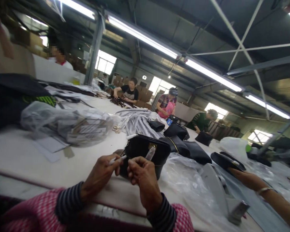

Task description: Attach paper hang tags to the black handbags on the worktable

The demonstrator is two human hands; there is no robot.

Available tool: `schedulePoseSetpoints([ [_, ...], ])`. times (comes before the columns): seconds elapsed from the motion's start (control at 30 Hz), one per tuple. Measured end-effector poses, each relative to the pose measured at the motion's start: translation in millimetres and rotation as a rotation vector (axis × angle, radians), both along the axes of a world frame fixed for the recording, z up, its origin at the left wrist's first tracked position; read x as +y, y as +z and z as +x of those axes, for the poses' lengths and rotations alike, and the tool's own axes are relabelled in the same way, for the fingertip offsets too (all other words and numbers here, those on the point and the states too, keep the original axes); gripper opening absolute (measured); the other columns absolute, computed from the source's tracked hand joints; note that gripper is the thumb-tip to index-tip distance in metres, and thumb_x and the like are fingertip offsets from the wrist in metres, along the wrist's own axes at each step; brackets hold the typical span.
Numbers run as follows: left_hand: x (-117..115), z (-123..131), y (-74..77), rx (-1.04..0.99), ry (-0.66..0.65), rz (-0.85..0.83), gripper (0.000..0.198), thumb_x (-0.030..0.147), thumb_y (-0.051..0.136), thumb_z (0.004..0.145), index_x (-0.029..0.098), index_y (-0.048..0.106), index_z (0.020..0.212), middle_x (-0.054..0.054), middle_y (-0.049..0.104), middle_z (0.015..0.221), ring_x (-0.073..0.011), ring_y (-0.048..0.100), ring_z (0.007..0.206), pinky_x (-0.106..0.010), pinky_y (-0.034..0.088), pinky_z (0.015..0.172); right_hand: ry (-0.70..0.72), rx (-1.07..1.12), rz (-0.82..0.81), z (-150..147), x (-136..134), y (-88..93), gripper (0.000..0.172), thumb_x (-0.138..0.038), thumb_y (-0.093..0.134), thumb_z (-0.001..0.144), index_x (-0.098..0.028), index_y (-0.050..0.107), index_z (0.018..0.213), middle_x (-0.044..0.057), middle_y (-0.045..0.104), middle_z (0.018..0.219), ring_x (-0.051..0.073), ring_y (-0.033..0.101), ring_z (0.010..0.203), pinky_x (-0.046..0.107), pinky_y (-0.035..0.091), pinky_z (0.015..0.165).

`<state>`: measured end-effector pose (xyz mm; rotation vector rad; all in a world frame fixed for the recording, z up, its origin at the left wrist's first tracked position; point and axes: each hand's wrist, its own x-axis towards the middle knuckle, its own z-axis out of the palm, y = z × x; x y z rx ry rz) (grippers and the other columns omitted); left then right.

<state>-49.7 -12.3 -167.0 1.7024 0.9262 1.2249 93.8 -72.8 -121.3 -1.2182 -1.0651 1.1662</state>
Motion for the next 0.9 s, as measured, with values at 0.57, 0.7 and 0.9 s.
schedulePoseSetpoints([
  [0.57, 3.6, -2.6, 3.0, 0.357, 0.126, 0.166, 0.022, 0.019, 0.04, 0.091, 0.021, 0.05, 0.072, -0.004, 0.063, 0.073, -0.0176, 0.055, 0.066, -0.03, 0.029, 0.065, -0.283, -0.166, -0.055, -30.3, 25.7, 0.4, 0.022, -0.03, 0.077, 0.068, -0.011, 0.067, 0.072, 0.001, 0.063, 0.062, 0.005, 0.051, 0.047, 0.014, 0.036, 0.04],
  [0.7, 4.4, -2.5, 3.3, 0.417, 0.154, 0.182, 0.021, 0.02, 0.039, 0.092, 0.022, 0.052, 0.076, -0.006, 0.067, 0.077, -0.02, 0.061, 0.072, -0.031, 0.03, 0.066, -0.282, -0.206, -0.12, -32.2, 28.5, 9.4, 0.014, -0.021, 0.073, 0.072, -0.01, 0.066, 0.069, 0.002, 0.063, 0.06, 0.005, 0.051, 0.045, 0.014, 0.036, 0.038],
  [0.9, 4.9, -1.6, 1.3, 0.478, 0.152, 0.223, 0.016, 0.016, 0.042, 0.09, 0.022, 0.056, 0.083, -0.006, 0.07, 0.082, -0.0226, 0.066, 0.079, -0.031, 0.033, 0.066, -0.256, -0.207, -0.162, -29.1, 33.2, 12.1, 0.013, -0.017, 0.073, 0.074, -0.011, 0.064, 0.067, 0.002, 0.064, 0.059, 0.005, 0.051, 0.043, 0.013, 0.037, 0.038],
])
